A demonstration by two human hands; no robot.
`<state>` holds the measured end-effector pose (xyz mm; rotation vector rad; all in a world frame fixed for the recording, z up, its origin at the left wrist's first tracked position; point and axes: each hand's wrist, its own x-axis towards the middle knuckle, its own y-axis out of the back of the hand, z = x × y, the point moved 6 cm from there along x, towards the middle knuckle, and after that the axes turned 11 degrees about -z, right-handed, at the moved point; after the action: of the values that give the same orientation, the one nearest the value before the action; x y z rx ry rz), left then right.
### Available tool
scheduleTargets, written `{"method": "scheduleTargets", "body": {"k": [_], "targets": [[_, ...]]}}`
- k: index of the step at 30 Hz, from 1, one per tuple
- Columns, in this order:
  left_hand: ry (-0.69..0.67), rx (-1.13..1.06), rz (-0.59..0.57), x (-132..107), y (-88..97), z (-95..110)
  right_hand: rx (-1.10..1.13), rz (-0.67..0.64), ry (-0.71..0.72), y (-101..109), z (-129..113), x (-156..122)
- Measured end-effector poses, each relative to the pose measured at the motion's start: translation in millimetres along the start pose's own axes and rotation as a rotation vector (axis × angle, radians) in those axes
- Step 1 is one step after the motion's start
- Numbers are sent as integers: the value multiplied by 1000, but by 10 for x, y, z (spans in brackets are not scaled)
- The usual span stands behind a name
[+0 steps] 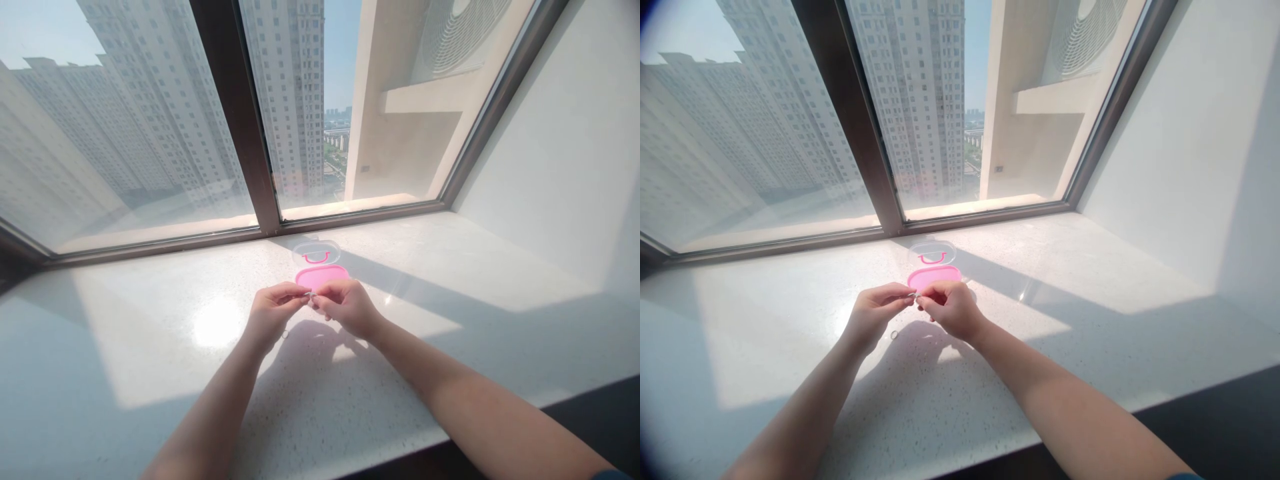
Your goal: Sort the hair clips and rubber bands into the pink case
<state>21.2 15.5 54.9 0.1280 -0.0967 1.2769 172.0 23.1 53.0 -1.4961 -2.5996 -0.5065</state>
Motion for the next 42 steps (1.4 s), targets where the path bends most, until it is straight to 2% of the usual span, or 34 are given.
{"method": "scheduleTargets", "body": {"k": [9, 20, 24, 30, 35, 42], "targets": [[-16, 64, 49, 2, -17, 39, 73, 52, 15, 26, -39, -11], [-51, 379, 38, 7, -25, 75, 85, 34, 0, 20, -22, 1], [-33, 305, 79, -9, -1, 106, 128, 103, -36, 92, -29, 2], [70, 40, 77, -16, 26, 40, 289, 278, -109, 230, 89, -15], [74, 3, 56, -33, 20, 56, 294, 258, -134, 182, 106, -9], [66, 95, 118, -50, 119, 62, 261, 222, -159, 127, 79, -8]]}}
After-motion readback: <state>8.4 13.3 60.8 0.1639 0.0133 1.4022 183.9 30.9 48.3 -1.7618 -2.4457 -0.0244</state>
